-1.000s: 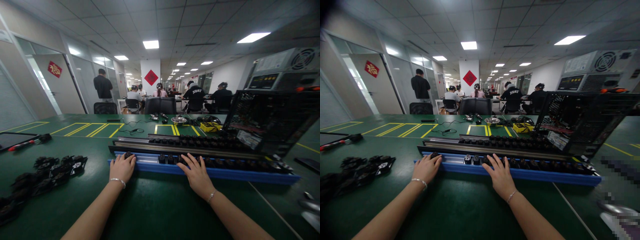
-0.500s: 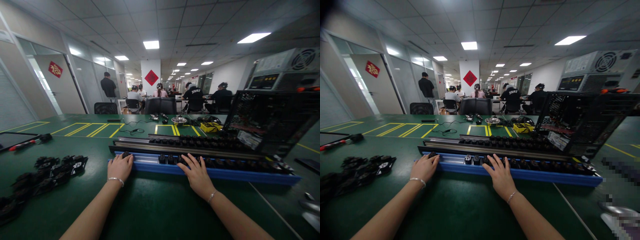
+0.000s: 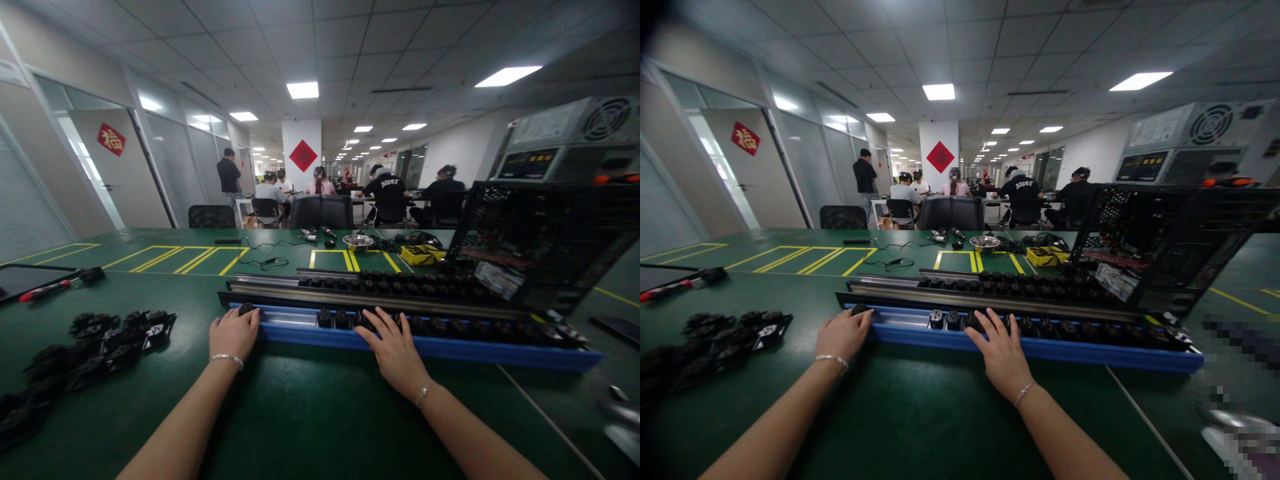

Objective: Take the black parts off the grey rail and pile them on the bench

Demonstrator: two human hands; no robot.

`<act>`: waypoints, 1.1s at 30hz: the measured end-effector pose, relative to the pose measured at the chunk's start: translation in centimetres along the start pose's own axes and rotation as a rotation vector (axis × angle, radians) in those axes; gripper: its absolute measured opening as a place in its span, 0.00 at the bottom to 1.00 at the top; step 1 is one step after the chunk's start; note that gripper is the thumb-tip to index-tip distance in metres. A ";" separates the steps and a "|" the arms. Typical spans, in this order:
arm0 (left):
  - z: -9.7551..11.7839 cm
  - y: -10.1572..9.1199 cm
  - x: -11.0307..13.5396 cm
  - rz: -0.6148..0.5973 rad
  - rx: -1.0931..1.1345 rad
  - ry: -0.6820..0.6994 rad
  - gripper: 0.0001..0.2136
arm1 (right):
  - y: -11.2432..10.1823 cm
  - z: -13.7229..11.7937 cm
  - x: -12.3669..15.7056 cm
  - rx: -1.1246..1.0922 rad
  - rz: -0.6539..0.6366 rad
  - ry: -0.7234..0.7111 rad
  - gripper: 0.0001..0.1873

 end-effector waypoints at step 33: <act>-2.4 0.9 -0.9 0.076 -0.047 -0.013 0.19 | -0.1 0.0 0.1 -0.003 0.015 0.006 0.25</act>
Point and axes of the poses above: each hand's wrist, its own x-axis away from the middle knuckle, its own y-axis out of the palm, z = x × y, the point moved 7 cm from there along -x, towards the middle knuckle
